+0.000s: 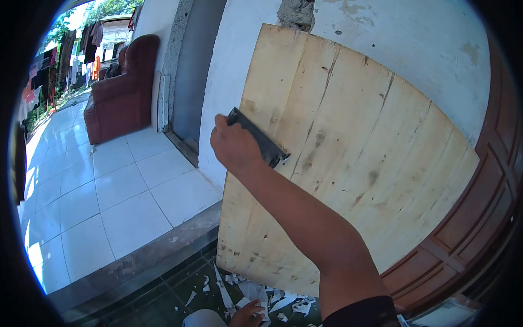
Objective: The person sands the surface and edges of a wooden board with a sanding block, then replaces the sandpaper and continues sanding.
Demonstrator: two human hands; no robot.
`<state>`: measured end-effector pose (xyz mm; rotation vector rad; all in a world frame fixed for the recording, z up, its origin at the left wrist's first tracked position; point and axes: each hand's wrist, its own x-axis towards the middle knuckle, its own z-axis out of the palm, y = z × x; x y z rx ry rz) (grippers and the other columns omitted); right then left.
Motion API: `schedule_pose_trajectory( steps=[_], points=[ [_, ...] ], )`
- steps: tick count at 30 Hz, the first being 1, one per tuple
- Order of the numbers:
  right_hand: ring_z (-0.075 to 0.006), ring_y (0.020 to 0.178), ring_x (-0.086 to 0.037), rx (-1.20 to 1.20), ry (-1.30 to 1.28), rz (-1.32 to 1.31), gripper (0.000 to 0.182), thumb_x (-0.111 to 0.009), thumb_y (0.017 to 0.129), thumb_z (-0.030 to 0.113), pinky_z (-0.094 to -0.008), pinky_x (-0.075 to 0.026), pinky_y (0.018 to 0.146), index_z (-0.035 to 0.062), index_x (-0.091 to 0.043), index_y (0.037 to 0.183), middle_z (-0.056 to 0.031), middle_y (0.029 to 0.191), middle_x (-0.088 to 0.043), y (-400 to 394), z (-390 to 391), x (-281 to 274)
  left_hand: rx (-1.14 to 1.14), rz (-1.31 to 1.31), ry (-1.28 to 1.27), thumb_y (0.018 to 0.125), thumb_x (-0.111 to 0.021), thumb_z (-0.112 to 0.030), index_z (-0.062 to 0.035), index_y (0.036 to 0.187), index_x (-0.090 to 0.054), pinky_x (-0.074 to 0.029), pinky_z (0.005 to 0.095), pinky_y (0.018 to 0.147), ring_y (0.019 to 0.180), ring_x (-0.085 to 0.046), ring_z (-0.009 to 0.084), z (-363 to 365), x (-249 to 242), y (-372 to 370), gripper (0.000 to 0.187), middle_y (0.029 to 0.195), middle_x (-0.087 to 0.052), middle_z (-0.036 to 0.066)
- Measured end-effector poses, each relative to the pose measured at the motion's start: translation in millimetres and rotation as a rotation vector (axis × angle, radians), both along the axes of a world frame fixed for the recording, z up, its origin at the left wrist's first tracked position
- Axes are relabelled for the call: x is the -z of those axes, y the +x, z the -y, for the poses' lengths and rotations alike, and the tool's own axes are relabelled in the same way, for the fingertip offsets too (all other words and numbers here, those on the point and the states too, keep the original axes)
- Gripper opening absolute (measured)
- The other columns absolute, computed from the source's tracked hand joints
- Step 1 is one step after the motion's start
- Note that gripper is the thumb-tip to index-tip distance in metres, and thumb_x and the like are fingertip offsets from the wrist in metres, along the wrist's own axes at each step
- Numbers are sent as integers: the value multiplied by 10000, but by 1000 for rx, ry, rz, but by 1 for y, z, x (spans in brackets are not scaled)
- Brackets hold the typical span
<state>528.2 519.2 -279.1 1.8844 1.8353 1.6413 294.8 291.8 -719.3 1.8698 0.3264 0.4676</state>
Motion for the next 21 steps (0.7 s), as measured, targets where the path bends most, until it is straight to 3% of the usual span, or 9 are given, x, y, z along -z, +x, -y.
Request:
schedule_pose_trajectory(
  steps=[2,3,6,7,9,11,14,18,21],
  points=[
    [-183,578,-643,58,-158,107,169,-658,857,128,-320,-592,502,-23,-682,788,-167,1047,-607,2,9,58,34,-9,-138,990,-672,-141,-61,1282,-664,-566,494,892,1011,-705,316,-4,-27,-7,303,1466,-566,169],
    [-197,596,-653,31,-179,33,168,-652,866,126,-329,-592,500,-18,-675,783,-163,1043,-599,3,14,49,57,-18,-202,987,-675,-133,-60,1283,-663,-562,504,916,1006,-708,315,-8,-36,-11,305,1456,-575,165],
    [-263,660,-683,-33,-33,-104,172,-624,900,117,-378,-600,549,-10,-647,786,-163,1042,-582,9,35,-37,-41,350,-113,980,-686,-144,-61,1266,-678,-535,533,992,998,-713,343,-7,64,-8,297,1385,-631,165],
    [-310,729,-694,-23,97,-159,149,-606,915,106,-406,-606,645,-13,-638,833,-169,1059,-585,10,49,-80,33,110,-64,982,-684,-158,-58,1235,-700,-502,539,1056,1090,-693,347,-17,77,-11,272,1290,-683,167],
    [-316,808,-703,16,341,-130,71,-627,878,46,-398,-597,723,-15,-637,912,-172,1086,-577,24,85,-161,-38,-10,-104,986,-682,-171,-58,1232,-708,-514,542,1035,1140,-678,331,-21,55,-23,272,1251,-698,163],
    [-316,824,-705,33,475,-150,89,-642,848,15,-397,-596,727,-15,-636,931,-173,1091,-570,29,102,-182,-51,-110,-77,994,-676,-181,-58,1238,-710,-529,535,1008,1176,-666,318,-30,29,-24,276,1248,-700,158],
    [-308,788,-695,17,454,-244,118,-633,845,18,-396,-599,736,-17,-627,957,-169,1077,-558,25,109,-106,8,-170,-41,1012,-660,-188,-54,1269,-698,-558,505,949,1193,-659,309,-32,-8,-16,292,1296,-684,151],
    [-240,680,-640,143,-202,-226,216,-595,917,133,-366,-585,505,-27,-641,1055,-150,1081,-584,23,118,115,70,-72,-154,1035,-635,-182,-45,1323,-656,-579,460,880,1180,-665,312,-24,-45,-14,319,1345,-660,138],
    [-218,693,-640,81,-262,-170,218,-603,896,133,-349,-576,499,-22,-651,1043,-140,1112,-588,34,160,99,102,-31,-31,1038,-633,-166,-41,1344,-631,-583,446,852,1156,-670,305,-33,-19,-23,331,1343,-654,130]
  ],
)
